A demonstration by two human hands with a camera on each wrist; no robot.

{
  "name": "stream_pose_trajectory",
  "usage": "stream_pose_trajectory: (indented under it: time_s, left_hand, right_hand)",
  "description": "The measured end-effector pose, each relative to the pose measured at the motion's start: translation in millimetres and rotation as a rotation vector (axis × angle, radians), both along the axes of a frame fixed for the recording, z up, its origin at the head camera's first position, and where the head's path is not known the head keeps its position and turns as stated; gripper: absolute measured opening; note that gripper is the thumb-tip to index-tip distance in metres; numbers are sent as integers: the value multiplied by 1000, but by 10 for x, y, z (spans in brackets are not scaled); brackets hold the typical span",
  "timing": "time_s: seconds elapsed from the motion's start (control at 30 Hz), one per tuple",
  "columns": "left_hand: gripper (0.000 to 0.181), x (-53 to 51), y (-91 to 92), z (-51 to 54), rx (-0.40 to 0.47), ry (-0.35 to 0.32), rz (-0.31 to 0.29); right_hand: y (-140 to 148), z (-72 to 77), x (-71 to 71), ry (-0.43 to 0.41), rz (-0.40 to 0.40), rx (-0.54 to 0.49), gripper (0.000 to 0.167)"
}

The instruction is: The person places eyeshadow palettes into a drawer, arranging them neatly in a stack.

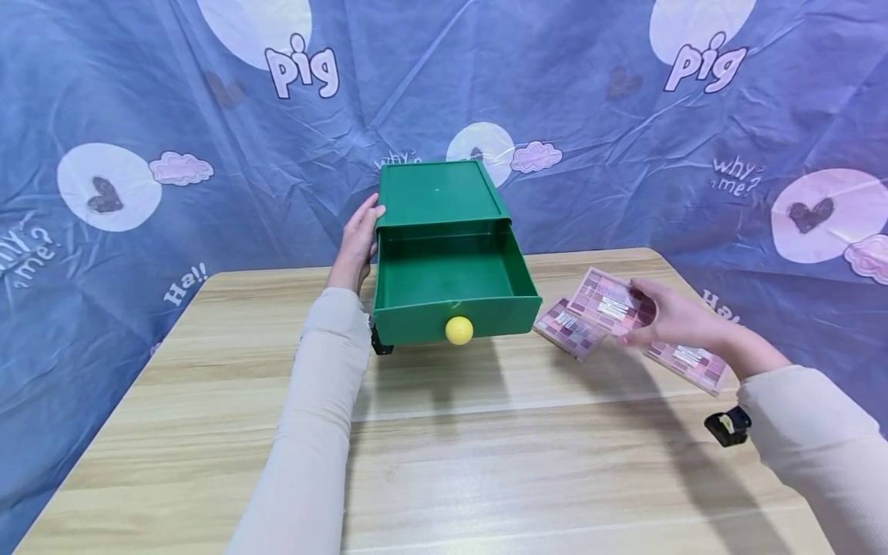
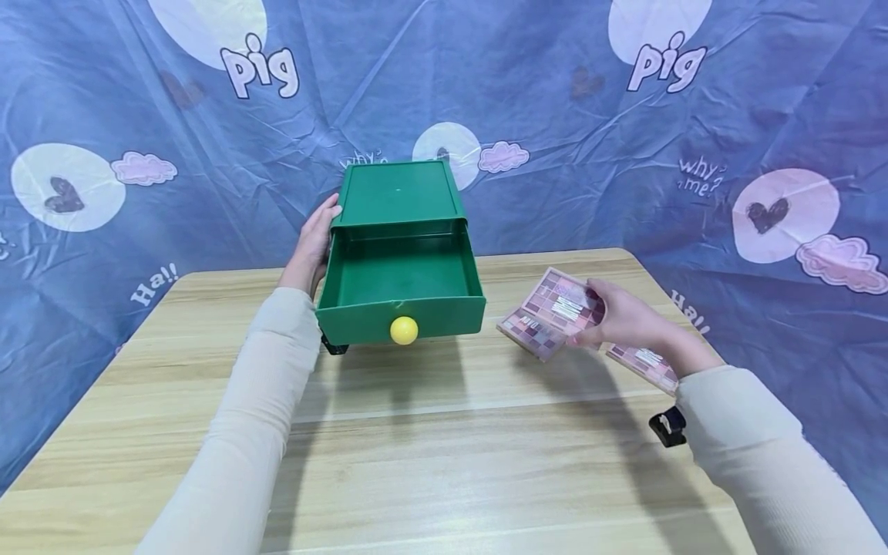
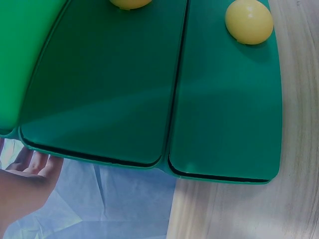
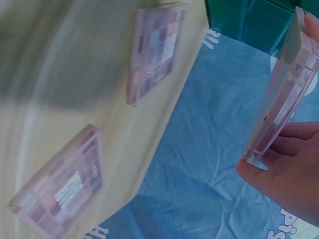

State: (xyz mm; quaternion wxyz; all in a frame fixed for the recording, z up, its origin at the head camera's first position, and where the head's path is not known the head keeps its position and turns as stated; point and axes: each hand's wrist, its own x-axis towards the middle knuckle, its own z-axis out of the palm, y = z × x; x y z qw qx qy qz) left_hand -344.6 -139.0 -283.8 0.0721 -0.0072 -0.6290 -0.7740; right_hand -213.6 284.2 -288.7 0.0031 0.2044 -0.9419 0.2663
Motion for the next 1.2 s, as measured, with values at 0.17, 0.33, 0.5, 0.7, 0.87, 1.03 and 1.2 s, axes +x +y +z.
stream_pose_trajectory:
  time_s: [0.17, 0.33, 0.5, 0.7, 0.87, 1.03, 1.2]
  left_hand:
    - [46, 6, 7, -5, -2, 1, 4]
    - [46, 16, 14, -8, 0, 9, -1]
    - [46, 18, 9, -6, -11, 6, 4]
    - [47, 10, -1, 4, -11, 9, 6]
    - [48, 11, -8, 3, -14, 10, 15]
    - [47, 17, 0, 10, -9, 5, 16]
    - [47, 10, 5, 10, -4, 3, 7]
  right_hand:
    - [-37, 98, -41, -24, -3, 6, 92]
    - [-81, 222, -77, -48, 0, 27, 94]
    - [-143, 366, -103, -26, 4, 49, 89]
    - [-229, 555, -122, -66, -32, 62, 96]
    - [-292, 693, -155, -64, -40, 68, 98]
    - [-326, 808, -189, -68, -32, 73, 96]
    - [-381, 910, -217, -97, -18, 42, 96]
